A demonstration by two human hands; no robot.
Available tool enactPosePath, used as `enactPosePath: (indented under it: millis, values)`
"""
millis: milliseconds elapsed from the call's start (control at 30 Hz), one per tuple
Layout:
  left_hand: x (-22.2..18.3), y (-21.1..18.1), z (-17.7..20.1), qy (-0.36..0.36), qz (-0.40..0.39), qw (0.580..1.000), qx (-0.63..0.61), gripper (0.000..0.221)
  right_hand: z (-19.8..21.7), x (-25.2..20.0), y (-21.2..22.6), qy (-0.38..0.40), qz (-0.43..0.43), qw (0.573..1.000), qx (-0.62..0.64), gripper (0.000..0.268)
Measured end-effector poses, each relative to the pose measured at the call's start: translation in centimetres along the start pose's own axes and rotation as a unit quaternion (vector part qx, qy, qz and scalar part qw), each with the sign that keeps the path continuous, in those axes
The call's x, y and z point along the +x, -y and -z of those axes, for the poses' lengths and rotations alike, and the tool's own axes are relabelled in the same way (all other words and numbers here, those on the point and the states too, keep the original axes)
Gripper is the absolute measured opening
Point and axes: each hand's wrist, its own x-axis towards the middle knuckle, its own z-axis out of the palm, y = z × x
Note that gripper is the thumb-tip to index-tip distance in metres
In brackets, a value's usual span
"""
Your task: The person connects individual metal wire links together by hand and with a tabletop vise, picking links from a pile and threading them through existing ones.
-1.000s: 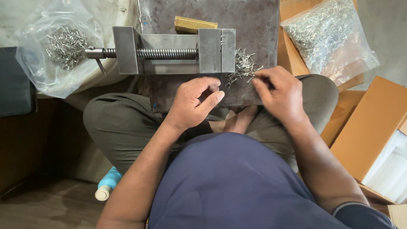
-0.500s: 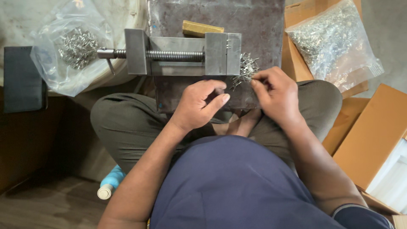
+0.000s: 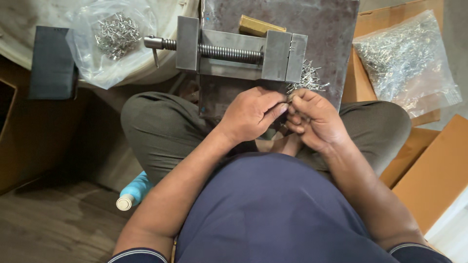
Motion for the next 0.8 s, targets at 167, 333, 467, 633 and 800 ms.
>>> enactPosePath:
  millis: [167,333,467,633,800]
  values:
    - [0.1,0.2,0.0,-0.005,-0.014,1.0,0.019,0.013,0.1,-0.7,-0.6,-0.116,0.118,0.909,-0.382,0.011]
    - [0.1,0.0,0.2,0.015,-0.016,1.0,0.02,0.014,0.0,-1.4,0.8,-0.029,0.288,0.76,-0.583,0.01]
    - [0.1,-0.1,0.5,0.006,0.021,0.999,-0.032,0.018,-0.6,-1.5,2.4,-0.019,0.336,0.747,-0.573,0.009]
    - [0.3,-0.7,1.1,0.01,0.093,0.992,-0.085,0.029,-1.7,0.9,5.7,-0.064,0.438,0.658,-0.609,0.008]
    - [0.3,-0.8,1.2,-0.002,0.073,0.996,-0.059,0.027,-2.6,3.8,7.1,-0.042,0.434,0.643,-0.629,0.009]
